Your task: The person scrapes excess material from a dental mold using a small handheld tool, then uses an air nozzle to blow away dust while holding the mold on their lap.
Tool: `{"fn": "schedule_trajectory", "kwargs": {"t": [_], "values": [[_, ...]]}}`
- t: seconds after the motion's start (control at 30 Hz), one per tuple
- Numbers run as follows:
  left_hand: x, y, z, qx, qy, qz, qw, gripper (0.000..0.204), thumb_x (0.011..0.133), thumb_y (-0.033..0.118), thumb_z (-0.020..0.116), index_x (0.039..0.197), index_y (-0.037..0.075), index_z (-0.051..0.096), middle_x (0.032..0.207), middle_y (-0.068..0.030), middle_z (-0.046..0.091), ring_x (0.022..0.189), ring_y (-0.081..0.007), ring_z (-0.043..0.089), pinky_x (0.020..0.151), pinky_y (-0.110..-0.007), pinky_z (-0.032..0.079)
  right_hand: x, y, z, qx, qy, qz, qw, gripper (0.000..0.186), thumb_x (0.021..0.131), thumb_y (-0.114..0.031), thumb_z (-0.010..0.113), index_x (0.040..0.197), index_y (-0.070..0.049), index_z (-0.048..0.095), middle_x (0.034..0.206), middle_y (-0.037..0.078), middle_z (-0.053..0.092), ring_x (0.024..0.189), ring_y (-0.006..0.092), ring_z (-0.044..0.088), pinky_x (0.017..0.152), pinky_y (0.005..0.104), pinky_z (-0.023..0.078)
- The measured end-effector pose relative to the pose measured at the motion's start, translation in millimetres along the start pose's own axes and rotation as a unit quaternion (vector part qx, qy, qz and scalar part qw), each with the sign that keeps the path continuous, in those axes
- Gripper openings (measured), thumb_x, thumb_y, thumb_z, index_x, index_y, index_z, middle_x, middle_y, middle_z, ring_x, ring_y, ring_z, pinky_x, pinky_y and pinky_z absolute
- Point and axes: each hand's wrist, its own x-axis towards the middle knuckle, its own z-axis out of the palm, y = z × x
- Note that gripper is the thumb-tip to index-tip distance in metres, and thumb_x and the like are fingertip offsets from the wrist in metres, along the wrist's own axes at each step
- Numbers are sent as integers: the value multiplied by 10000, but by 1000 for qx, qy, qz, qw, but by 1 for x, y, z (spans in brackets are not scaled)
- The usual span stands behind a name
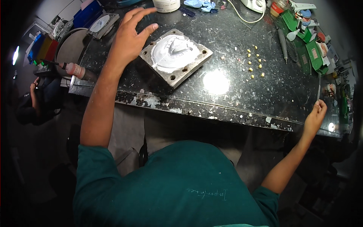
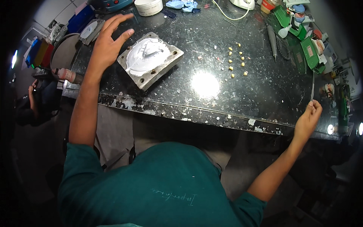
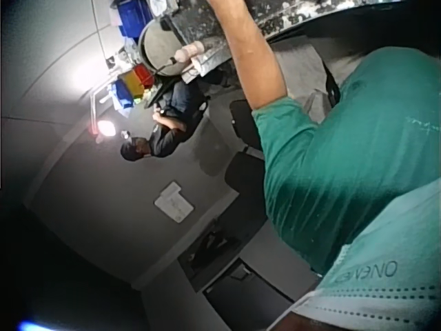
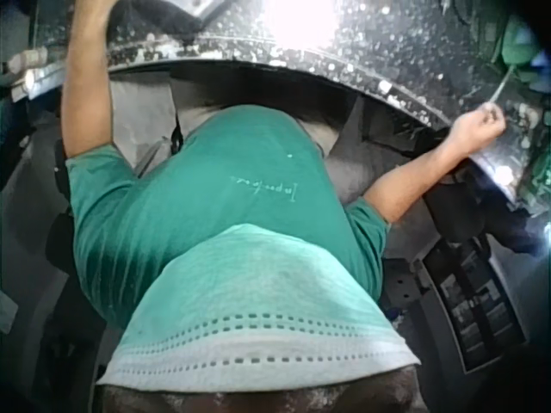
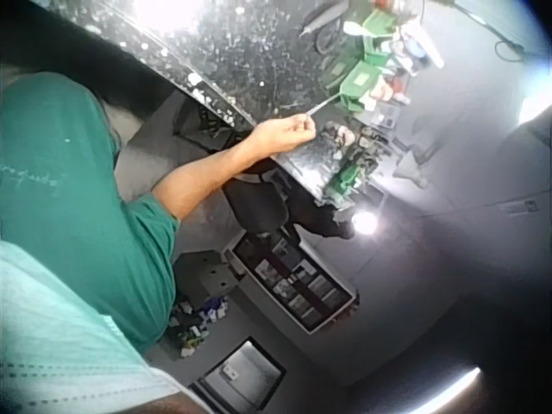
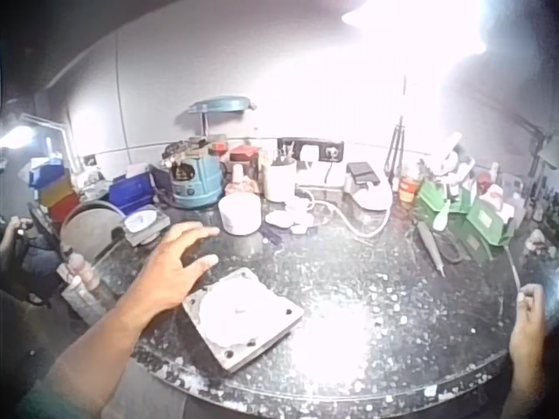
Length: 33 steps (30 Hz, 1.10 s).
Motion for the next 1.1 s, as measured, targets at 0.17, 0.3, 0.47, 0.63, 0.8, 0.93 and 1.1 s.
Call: {"fn": "schedule_trajectory", "kwargs": {"t": [0.17,0.3,0.47,0.63,0.8,0.93,1.1], "values": [[33,11,-16,-56,-295,-320,899,530,1053,553,689,1094,37,801,951,-44,719,871,-110,637,823,-281,502,-54,-71,-44,440,-101,40,891,400,1183,-299,487,1232,42,690,983,25,634,796,83,521,704,265,450],[9,-10,19,-237,-283,-192,909,474,1072,506,679,1135,47,783,966,2,728,914,-68,622,834,-253,495,-89,-156,1,489,14,48,871,595,1201,-403,351,1262,78,696,843,41,553,802,124,532,734,298,502],[14,13,17,-213,-350,-275,870,379,1080,420,691,1140,56,777,1005,-2,746,902,-71,652,822,-234,517,-120,-166,13,597,-153,-40,787,421,1170,-256,506,1267,112,686,950,148,741,848,238,743,853,380,648],[-9,23,-7,-476,-242,-434,725,339,1100,308,654,1196,-6,737,1075,-62,773,965,-126,747,846,-262,596,-139,-206,33,570,-217,-21,792,235,1029,81,626,1253,119,685,1133,239,772,1051,320,789,1014,447,643],[-55,78,-13,-494,-51,-493,715,344,1047,344,722,1131,12,691,1051,-84,739,945,-140,697,845,-281,547,-154,-239,51,579,-280,-53,764,227,968,155,678,1187,95,687,1129,208,775,1059,289,792,990,377,648],[-87,114,-7,-411,154,-468,767,354,1088,389,674,1074,37,640,1031,-49,685,946,-113,590,879,-269,484,-166,-269,68,521,-300,-182,778,273,911,155,746,1171,68,748,1131,180,800,1046,229,789,941,321,619],[-88,129,-9,-475,172,-345,791,251,1124,287,638,1074,51,567,1010,-52,674,944,-80,569,875,-261,487,-169,-301,83,435,-240,-327,804,302,861,131,789,1138,10,785,1081,159,817,1034,283,809,1020,400,602]]}}
